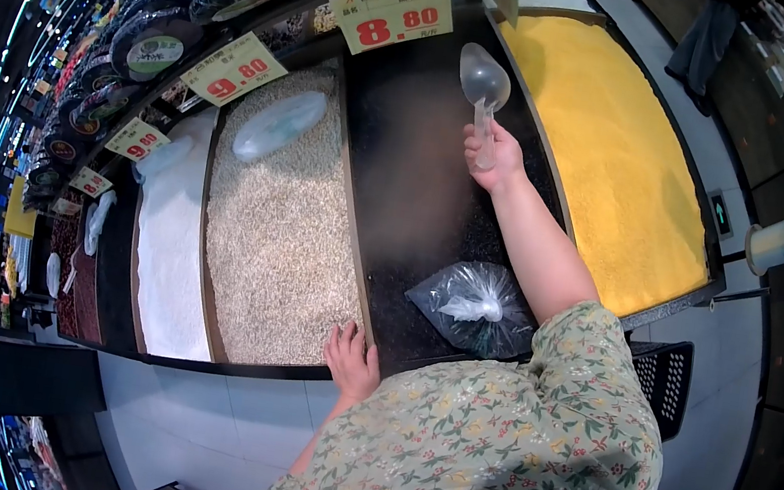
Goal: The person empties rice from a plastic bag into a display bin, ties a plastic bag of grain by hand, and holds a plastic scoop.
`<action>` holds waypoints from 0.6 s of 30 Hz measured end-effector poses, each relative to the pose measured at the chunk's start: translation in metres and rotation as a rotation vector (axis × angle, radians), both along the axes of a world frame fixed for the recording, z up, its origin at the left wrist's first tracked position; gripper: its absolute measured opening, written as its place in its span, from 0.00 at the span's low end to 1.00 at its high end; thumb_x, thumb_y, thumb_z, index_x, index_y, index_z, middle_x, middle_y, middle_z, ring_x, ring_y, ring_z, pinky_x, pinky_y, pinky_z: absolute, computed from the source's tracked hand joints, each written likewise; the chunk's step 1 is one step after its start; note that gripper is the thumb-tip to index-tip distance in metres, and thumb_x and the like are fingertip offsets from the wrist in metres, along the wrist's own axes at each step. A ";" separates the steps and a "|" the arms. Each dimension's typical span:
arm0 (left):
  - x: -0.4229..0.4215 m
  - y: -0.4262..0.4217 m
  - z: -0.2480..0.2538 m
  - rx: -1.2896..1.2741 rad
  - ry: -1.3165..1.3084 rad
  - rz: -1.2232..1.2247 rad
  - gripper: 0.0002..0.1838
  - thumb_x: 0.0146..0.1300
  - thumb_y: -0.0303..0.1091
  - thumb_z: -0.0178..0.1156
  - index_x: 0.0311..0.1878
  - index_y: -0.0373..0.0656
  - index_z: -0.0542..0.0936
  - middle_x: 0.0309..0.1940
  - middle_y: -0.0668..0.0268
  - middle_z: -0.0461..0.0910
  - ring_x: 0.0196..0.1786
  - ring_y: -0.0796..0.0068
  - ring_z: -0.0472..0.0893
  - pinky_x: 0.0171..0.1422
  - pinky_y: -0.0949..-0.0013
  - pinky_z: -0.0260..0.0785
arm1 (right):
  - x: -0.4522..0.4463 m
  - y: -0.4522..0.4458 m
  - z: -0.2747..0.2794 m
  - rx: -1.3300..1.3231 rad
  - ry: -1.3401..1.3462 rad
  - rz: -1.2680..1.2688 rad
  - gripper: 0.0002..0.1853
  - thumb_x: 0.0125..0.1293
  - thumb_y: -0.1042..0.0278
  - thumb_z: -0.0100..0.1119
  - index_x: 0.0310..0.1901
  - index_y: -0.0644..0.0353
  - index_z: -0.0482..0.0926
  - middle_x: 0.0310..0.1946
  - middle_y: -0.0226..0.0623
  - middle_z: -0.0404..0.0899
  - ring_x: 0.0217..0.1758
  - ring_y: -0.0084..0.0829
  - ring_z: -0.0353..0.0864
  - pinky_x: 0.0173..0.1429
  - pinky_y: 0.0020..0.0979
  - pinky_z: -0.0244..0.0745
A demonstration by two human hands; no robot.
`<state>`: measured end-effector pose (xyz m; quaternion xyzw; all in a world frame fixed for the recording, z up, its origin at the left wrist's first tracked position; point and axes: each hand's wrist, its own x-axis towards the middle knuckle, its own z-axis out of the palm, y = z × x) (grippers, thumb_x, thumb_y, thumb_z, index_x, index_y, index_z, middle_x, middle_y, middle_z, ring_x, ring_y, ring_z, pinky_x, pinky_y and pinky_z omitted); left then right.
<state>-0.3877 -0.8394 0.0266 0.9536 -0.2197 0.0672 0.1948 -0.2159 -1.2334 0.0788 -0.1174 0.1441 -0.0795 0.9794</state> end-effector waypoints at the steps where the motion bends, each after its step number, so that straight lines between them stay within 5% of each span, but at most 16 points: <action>1: 0.000 -0.001 0.001 0.003 0.007 0.003 0.21 0.55 0.38 0.56 0.52 0.41 0.73 0.58 0.56 0.67 0.65 0.48 0.59 0.66 0.45 0.45 | 0.001 -0.004 0.000 -0.001 -0.002 -0.001 0.13 0.69 0.60 0.39 0.40 0.59 0.71 0.31 0.38 0.74 0.25 0.28 0.71 0.25 0.26 0.66; 18: -0.002 -0.005 0.006 0.019 0.031 0.012 0.22 0.51 0.35 0.57 0.50 0.39 0.74 0.56 0.58 0.69 0.63 0.49 0.61 0.65 0.47 0.48 | 0.045 -0.041 -0.014 0.185 -0.112 -0.161 0.11 0.69 0.63 0.38 0.42 0.59 0.69 0.31 0.39 0.73 0.23 0.26 0.70 0.24 0.22 0.67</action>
